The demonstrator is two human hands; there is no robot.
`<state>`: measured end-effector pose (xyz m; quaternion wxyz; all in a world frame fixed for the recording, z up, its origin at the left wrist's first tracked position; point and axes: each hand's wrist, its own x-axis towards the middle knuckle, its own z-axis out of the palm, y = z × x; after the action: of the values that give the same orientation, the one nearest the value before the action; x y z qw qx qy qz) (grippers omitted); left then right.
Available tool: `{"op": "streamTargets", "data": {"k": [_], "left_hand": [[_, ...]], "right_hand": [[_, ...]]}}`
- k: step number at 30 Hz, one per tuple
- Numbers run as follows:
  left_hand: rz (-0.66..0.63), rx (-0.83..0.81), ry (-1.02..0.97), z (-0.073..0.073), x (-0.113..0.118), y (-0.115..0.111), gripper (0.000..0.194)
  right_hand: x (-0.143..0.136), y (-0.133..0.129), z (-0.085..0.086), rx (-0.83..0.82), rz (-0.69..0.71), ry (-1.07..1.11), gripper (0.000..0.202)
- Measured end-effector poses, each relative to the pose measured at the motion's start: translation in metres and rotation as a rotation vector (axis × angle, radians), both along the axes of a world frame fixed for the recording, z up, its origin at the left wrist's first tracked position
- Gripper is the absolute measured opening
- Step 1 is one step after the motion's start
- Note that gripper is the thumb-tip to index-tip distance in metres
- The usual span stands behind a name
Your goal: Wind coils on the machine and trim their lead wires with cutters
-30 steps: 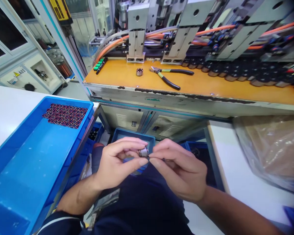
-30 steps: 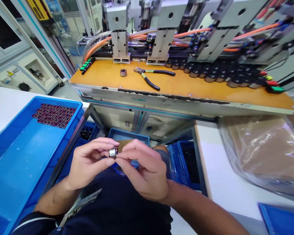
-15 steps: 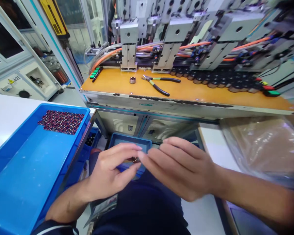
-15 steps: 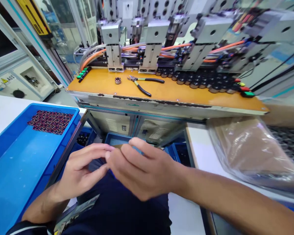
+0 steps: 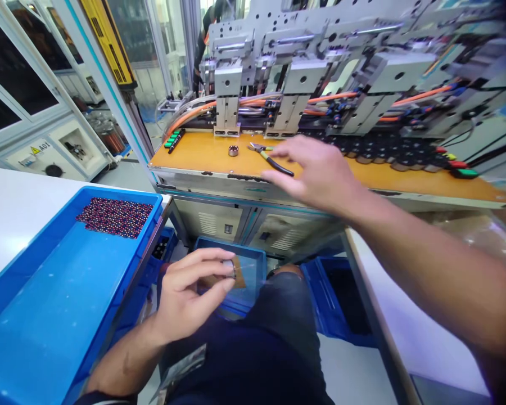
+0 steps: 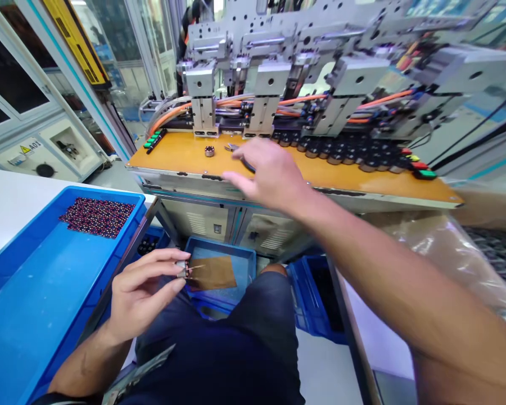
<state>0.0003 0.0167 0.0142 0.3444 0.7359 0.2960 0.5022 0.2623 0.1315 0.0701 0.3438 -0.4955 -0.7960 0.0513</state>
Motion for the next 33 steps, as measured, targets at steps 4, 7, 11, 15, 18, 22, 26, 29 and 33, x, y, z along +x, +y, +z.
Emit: {"op": "streamTargets", "data": {"k": [4, 7, 11, 15, 18, 22, 26, 29, 33], "left_hand": [[0.075, -0.043, -0.036, 0.0, 0.0, -0.001, 0.028], [0.117, -0.036, -0.043, 0.001, -0.003, -0.002, 0.028], [0.154, -0.045, -0.061, 0.0, -0.008, -0.002, 0.029], [0.182, -0.069, -0.083, -0.002, -0.011, -0.002, 0.029], [0.177, -0.072, -0.098, -0.002, -0.011, 0.0, 0.029], [0.155, -0.067, -0.1, -0.004, -0.009, 0.002, 0.03], [0.145, -0.048, -0.09, -0.005, -0.008, 0.003, 0.03], [0.145, -0.025, -0.065, -0.006, -0.008, 0.003, 0.03], [0.128, -0.011, -0.022, -0.005, -0.006, 0.004, 0.031]], "right_hand": [[0.019, 0.075, -0.015, -0.039, -0.159, -0.426, 0.053], [0.019, 0.09, -0.026, -0.118, -0.141, -0.516, 0.055], [0.021, 0.083, -0.028, -0.169, -0.151, -0.578, 0.054], [0.035, 0.061, -0.025, -0.175, -0.097, -0.62, 0.053], [0.05, 0.04, -0.026, -0.148, -0.118, -0.641, 0.062], [0.063, 0.004, -0.031, -0.095, -0.16, -0.657, 0.051], [0.046, -0.06, -0.055, -0.053, -0.056, -0.301, 0.047], [0.019, -0.12, -0.083, -0.321, 0.162, 0.191, 0.046], [-0.011, -0.174, -0.108, -0.616, 0.338, 0.389, 0.058]]}}
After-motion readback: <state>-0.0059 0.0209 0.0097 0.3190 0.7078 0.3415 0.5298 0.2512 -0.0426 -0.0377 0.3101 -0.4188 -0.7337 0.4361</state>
